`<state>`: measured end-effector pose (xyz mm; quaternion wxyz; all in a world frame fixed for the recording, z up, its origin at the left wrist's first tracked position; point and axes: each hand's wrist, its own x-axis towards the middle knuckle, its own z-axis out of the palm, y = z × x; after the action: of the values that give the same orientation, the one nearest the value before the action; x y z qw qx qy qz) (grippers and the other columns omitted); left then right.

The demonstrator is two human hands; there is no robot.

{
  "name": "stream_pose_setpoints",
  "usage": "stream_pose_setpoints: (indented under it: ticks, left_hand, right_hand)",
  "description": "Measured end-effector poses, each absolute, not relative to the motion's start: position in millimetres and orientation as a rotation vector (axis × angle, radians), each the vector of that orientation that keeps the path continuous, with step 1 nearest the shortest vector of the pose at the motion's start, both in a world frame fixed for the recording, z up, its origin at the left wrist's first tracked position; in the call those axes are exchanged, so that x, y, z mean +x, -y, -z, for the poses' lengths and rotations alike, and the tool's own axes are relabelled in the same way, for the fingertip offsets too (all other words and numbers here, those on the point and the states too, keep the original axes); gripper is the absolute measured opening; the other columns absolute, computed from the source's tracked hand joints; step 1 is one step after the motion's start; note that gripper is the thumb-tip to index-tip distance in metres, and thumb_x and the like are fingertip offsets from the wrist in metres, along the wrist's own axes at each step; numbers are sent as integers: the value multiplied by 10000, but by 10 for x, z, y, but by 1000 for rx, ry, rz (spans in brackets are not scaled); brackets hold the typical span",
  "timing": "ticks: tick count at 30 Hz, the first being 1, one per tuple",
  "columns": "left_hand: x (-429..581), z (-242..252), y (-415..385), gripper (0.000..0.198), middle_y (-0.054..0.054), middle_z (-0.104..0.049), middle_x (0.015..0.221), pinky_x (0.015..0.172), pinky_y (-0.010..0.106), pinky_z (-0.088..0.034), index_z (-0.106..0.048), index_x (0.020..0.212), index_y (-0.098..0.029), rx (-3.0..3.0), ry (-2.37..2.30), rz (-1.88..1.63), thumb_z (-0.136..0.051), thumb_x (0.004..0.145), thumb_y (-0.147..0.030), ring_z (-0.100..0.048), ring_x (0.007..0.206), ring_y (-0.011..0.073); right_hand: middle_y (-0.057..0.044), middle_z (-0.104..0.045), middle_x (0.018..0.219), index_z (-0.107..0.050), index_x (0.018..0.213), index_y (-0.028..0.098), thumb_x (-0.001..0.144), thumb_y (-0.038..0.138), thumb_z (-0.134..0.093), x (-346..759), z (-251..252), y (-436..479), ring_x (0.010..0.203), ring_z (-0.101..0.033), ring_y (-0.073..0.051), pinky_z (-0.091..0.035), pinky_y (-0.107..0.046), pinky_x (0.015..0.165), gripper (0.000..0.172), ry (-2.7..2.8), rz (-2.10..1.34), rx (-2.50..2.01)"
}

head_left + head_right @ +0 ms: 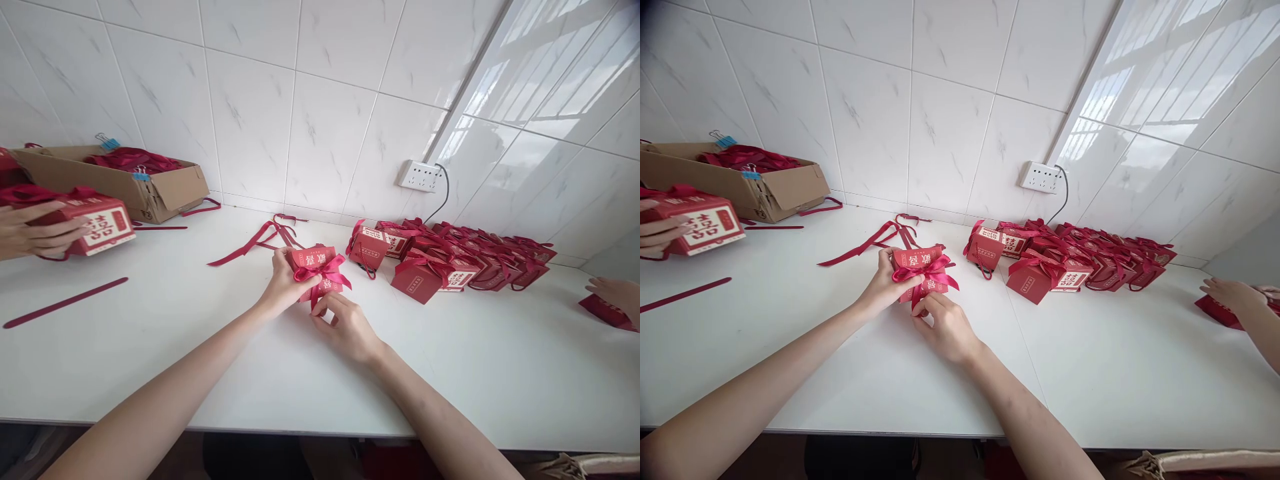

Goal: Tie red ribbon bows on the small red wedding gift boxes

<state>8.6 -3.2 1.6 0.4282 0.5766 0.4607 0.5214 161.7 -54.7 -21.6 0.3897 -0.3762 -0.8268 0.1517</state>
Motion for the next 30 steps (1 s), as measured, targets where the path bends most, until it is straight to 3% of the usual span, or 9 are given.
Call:
stream_pose_setpoints:
  ticks: [12,17,20,24,27,30]
  left_hand:
    - [56,-36,22,564,64,-464,1142,860,379,-478,-311,976,-231,1444,-1155,-1273,-743,617,-283,-541,1071,229]
    - [20,-71,20,582,63,-506,1127,869,391,-478,-308,1001,-227,1451,-1099,-1189,-746,627,-310,-564,1055,227]
    - [13,-106,48,601,41,-541,1075,884,389,-477,-297,1013,-229,1544,-990,-1081,-749,624,-308,-579,1042,217]
    - [26,-124,91,632,35,-538,1076,841,371,-499,-280,1056,-240,1582,-914,-950,-742,632,-314,-600,992,198]
    - [33,-113,97,628,30,-530,1075,811,359,-507,-276,1047,-245,1591,-907,-922,-740,627,-303,-605,960,187]
    - [33,-112,97,631,22,-541,1043,801,361,-510,-273,1044,-247,1588,-899,-912,-741,625,-305,-608,951,192]
  right_hand:
    - [-1,-599,721,-541,728,204,774,100,-525,1594,185,592,579,-558,-102,-460,-222,497,114,2097,-442,-896]
    - [-6,-600,718,-548,804,204,833,235,-566,1655,122,591,589,-563,-111,-470,-230,495,46,2062,-413,-871]
    - [-29,-577,776,-545,819,213,844,277,-560,1746,59,545,700,-546,-143,-447,-231,486,70,1767,-215,-998]
    - [-56,-550,945,-540,911,228,810,365,-605,1854,15,458,858,-528,-181,-489,-306,653,182,1481,-168,-1150]
    - [-65,-533,1029,-548,796,220,787,435,-623,1865,8,431,1020,-535,-214,-482,-375,832,228,1446,-419,-1149]
    - [-79,-524,1149,-514,672,201,771,451,-635,1825,-8,439,1138,-512,-237,-471,-385,898,295,1378,-657,-1093]
